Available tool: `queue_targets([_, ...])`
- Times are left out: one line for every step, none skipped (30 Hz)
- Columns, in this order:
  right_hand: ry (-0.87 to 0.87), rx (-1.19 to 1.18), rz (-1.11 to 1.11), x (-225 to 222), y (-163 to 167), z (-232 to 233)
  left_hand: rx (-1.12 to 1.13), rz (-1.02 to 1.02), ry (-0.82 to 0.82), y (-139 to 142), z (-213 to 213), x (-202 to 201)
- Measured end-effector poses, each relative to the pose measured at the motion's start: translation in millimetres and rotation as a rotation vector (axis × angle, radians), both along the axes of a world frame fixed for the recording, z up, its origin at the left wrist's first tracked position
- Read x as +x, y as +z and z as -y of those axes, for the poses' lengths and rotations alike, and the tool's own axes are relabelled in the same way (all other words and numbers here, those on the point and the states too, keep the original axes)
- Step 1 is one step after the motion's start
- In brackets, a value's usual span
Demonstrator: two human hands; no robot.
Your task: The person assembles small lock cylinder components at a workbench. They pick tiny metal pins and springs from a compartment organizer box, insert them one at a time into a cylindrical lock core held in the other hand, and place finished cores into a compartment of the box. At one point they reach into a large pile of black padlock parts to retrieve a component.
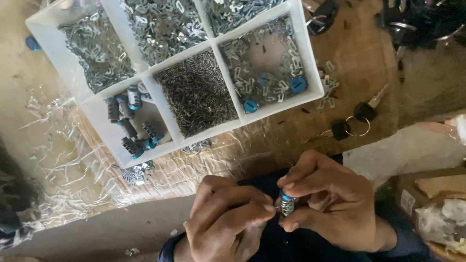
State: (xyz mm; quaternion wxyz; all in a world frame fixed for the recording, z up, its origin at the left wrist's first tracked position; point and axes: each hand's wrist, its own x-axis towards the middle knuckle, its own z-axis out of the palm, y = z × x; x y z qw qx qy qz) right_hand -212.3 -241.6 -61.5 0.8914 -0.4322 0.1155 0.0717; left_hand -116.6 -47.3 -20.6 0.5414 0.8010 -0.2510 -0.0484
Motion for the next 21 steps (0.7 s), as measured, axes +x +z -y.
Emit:
queue_targets([0.001,-0.004,-0.002,0,-1,0,-0.004,0.005,0.027,3,4,1])
queue_targets([0.009,-0.005,0.000,0,-1,0,-0.005,0.013,0.061,5,7,3])
queue_targets([0.015,-0.003,0.014,0,-1,-1,0.032,0.075,-0.014,6,7,5])
queue_targets([0.017,-0.001,0.031,0,-2,-2,0.069,0.141,-0.094,6,5,8])
queue_targets([0.017,0.001,0.041,1,-1,-3,0.106,0.199,-0.176,5,2,9])
queue_targets([0.015,0.013,0.030,1,-1,-4,0.091,0.201,-0.127,4,-2,8])
queue_targets([0.014,0.025,0.021,2,-1,-6,0.075,0.205,-0.076,0,-5,6])
queue_targets([0.013,0.033,0.018,3,-2,-7,0.056,0.216,-0.026,-4,-9,3])
queue_targets([0.009,0.025,0.028,4,-3,-8,0.043,0.182,-0.048,-7,-14,0])
queue_targets([0.004,0.019,0.034,4,-4,-9,0.032,0.144,-0.070,-10,-17,-4])
queue_targets([0.002,0.013,0.037,5,-4,-9,0.021,0.103,-0.091,-13,-19,-6])
queue_targets([0.009,-0.009,0.041,5,-5,-9,0.045,0.135,-0.083,-14,-18,-7])
queue_targets([0.018,-0.032,0.048,5,-5,-9,0.068,0.170,-0.074,-13,-17,-7])
queue_targets([0.025,-0.055,0.057,5,-5,-8,0.090,0.206,-0.066,-11,-15,-5])
queue_targets([0.029,-0.053,0.054,6,-5,-8,0.088,0.201,-0.072,-8,-11,-1])
queue_targets([0.033,-0.050,0.047,6,-3,-8,0.087,0.190,-0.079,-4,-7,5])
queue_targets([0.036,-0.044,0.039,7,-1,-8,0.087,0.179,-0.087,2,-4,10])
queue_targets([0.032,-0.072,0.042,8,0,-8,0.119,0.177,-0.136,7,-2,16])
queue_targets([0.029,-0.102,0.047,10,2,-8,0.148,0.177,-0.185,13,-3,20])
queue_targets([0.028,-0.131,0.051,12,3,-8,0.179,0.177,-0.232,16,-3,23])
queue_targets([0.059,-0.135,0.041,15,5,-6,0.147,0.149,-0.257,14,-5,27])
